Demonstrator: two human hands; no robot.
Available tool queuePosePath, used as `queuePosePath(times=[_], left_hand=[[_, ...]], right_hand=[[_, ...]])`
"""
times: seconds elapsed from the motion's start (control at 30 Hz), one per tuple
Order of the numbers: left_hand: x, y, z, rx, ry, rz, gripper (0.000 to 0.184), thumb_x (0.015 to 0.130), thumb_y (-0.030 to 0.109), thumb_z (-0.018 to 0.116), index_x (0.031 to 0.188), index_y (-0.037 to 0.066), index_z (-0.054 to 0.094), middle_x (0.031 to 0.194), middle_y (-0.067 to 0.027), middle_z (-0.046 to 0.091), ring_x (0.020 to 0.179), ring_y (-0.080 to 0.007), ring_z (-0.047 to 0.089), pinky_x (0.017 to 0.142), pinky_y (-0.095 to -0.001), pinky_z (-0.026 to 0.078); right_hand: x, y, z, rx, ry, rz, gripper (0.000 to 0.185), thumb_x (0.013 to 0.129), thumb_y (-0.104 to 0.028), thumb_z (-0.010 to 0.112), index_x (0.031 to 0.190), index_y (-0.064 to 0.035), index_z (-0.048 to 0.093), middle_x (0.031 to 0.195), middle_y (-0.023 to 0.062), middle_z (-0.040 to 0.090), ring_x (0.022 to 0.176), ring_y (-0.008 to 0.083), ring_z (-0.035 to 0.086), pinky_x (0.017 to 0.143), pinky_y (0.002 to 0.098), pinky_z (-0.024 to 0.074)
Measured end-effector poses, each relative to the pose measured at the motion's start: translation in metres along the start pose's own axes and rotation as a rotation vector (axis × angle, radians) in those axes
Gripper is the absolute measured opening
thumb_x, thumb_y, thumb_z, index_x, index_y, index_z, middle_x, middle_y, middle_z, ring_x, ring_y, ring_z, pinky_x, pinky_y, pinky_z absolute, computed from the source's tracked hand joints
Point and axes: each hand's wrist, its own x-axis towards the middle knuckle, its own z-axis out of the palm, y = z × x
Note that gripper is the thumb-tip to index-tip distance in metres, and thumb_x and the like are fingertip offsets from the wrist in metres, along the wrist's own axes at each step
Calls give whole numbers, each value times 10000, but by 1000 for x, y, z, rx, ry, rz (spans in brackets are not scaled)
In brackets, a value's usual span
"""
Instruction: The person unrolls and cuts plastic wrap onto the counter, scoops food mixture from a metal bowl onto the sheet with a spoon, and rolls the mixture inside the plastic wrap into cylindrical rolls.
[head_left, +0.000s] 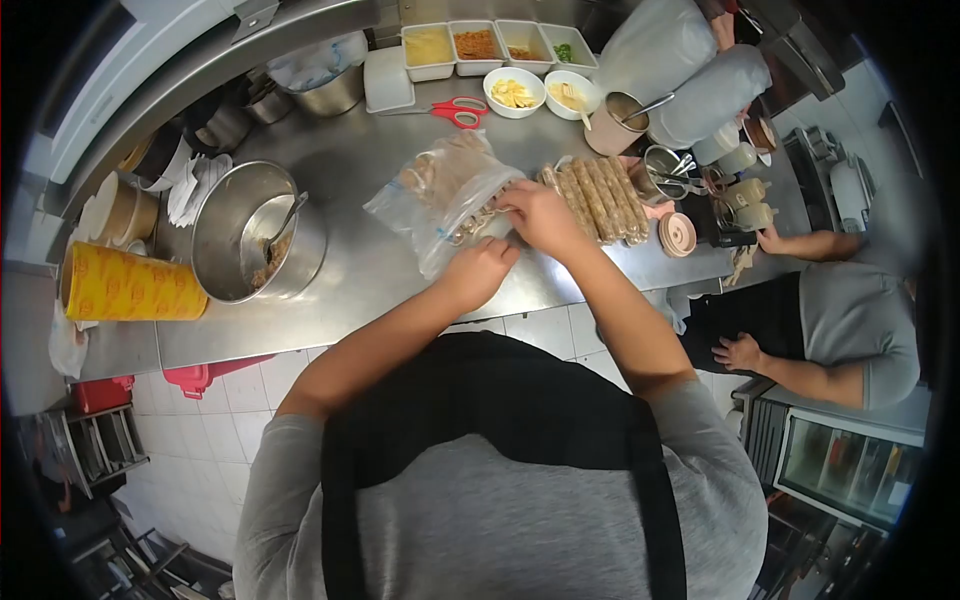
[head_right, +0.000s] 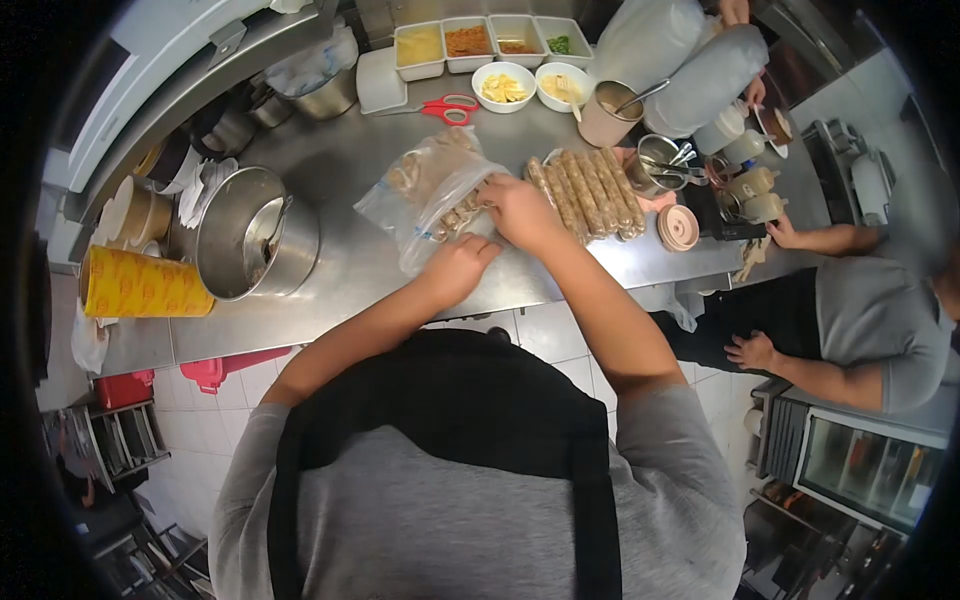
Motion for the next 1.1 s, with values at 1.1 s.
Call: queuePosePath(times=[1.1], left_hand=[[-63,-10,-76,-92,192,-342,490,779,36,621,1259,57,524,1291,-123,472,992,-334,610,813,-419,529]], right_hand=[[-69,-47,-70,112,152,494,499,791,-2,607,1266,-155,599,1122,151,638,858,219,623,742,356,511]])
